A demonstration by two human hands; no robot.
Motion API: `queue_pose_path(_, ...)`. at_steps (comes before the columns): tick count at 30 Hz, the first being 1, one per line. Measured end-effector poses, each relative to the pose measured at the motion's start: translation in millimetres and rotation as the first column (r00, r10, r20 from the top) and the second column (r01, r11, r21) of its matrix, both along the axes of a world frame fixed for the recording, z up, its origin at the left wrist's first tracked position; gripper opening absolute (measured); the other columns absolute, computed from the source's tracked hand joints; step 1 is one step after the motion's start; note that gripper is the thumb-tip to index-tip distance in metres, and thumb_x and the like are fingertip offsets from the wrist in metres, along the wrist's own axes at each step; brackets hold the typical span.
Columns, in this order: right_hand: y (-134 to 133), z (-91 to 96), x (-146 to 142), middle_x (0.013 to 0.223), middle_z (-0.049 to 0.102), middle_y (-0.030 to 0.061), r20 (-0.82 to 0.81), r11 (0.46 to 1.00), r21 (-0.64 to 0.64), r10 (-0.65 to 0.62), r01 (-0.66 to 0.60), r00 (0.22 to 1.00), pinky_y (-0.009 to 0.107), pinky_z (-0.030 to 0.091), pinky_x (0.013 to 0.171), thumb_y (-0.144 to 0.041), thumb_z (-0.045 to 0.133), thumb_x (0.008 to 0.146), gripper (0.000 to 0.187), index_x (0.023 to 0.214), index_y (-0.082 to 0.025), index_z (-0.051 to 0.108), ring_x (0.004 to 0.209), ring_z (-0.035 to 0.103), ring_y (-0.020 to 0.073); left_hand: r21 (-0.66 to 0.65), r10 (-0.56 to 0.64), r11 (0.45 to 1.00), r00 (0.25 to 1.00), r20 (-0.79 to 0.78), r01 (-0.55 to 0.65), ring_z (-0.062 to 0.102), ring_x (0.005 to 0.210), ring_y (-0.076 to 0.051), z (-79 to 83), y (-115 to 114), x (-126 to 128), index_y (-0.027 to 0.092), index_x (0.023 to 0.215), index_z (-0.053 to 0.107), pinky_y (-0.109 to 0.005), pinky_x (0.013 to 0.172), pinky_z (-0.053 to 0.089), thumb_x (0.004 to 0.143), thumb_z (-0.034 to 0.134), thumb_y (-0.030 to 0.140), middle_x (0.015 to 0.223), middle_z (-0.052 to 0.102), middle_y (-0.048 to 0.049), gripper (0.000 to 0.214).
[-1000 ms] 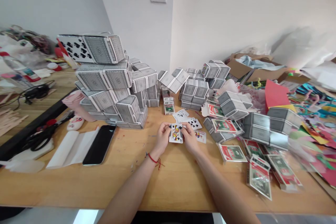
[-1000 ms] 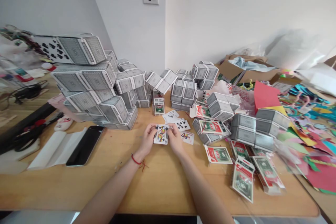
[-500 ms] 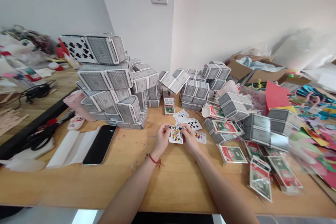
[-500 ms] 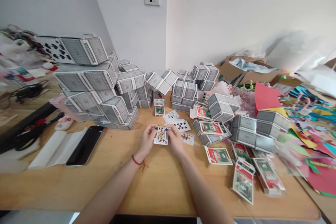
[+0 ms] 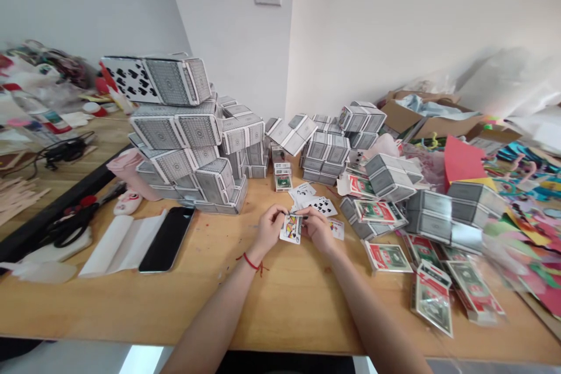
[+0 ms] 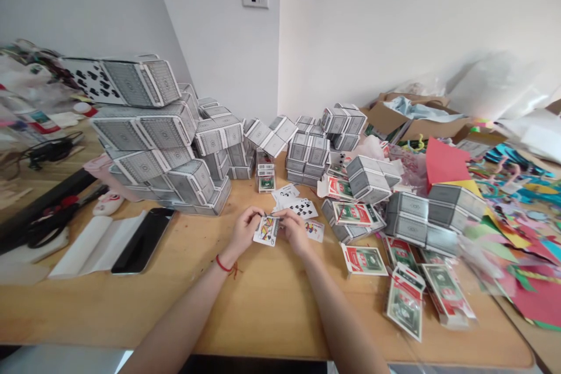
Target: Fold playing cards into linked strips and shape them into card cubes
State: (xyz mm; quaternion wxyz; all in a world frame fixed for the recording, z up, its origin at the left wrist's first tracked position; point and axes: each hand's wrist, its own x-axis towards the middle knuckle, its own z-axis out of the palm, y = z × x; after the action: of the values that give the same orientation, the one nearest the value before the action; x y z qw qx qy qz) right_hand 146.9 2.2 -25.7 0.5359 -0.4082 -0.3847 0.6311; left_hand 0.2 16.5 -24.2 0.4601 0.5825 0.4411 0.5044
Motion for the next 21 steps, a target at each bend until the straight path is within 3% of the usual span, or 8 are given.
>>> queue_pose_path(4, 5, -1.3, 7, 0.065, 0.062, 0.0006, 0.043, 0.998, -0.055, 0.042, -0.040, 0.998, 0.026, 0.048, 0.054, -0.040, 0.064, 0.066, 0.025, 0.077, -0.018, 0.063, 0.057, 0.057, 0.0136, 0.173, -0.082, 0.975, 0.946, -0.312, 0.141, 0.055, 0.069, -0.012, 9.8, -7, -8, 0.019, 0.084, 0.060, -0.023, 0.065, 0.042, 0.079, 0.043, 0.021, 0.079, 0.063, -0.0021, 0.018)
queue_pose_path(7, 7, -2.9, 10, 0.060, 0.063, 0.0006, 0.107, 0.992, -0.069, 0.115, -0.108, 0.988, 0.029, 0.050, 0.059, -0.045, 0.068, 0.060, 0.030, 0.069, -0.017, 0.063, 0.055, 0.059, 0.0140, 0.222, -0.062, 0.962, 0.915, -0.398, 0.162, 0.058, 0.078, -0.015, 13.5, -7, -13, 0.021, 0.088, 0.063, -0.025, 0.072, 0.043, 0.080, 0.045, 0.023, 0.087, 0.065, -0.0039, 0.020)
queue_pose_path(13, 7, -7.7, 8, 0.059, 0.065, 0.0025, 0.171, 0.992, -0.080, 0.113, -0.101, 0.979, 0.031, 0.051, 0.059, -0.047, 0.070, 0.057, 0.034, 0.064, -0.015, 0.063, 0.053, 0.061, 0.0159, 0.000, -0.105, 0.994, 0.971, -0.214, 0.108, 0.062, 0.072, -0.015, 6.5, 1, -15, 0.018, 0.101, 0.062, -0.024, 0.063, 0.048, 0.078, 0.048, 0.027, 0.089, 0.068, -0.0056, 0.028)
queue_pose_path(17, 6, -14.0, 0, 0.063, 0.066, 0.0032, 0.218, 0.998, -0.057, 0.033, -0.021, 0.975, 0.030, 0.051, 0.057, -0.048, 0.068, 0.060, 0.034, 0.068, -0.015, 0.063, 0.054, 0.060, 0.0158, -0.058, -0.064, 0.996, 0.996, -0.058, 0.061, 0.063, 0.082, -0.017, -0.8, 0, -6, 0.016, 0.100, 0.061, -0.026, 0.071, 0.049, 0.078, 0.049, 0.027, 0.095, 0.067, -0.0073, 0.028)
queue_pose_path(21, 3, -12.6, -6, 0.067, 0.067, 0.0041, 0.256, 0.999, 0.038, -0.035, 0.026, 0.966, 0.029, 0.051, 0.058, -0.049, 0.064, 0.064, 0.034, 0.070, -0.015, 0.062, 0.056, 0.060, 0.0152, -0.094, 0.005, 0.996, 1.000, 0.017, -0.003, 0.062, 0.087, -0.018, -7.0, -1, 4, 0.015, 0.097, 0.061, -0.028, 0.077, 0.048, 0.069, 0.061, 0.024, 0.095, 0.067, -0.0086, 0.029)
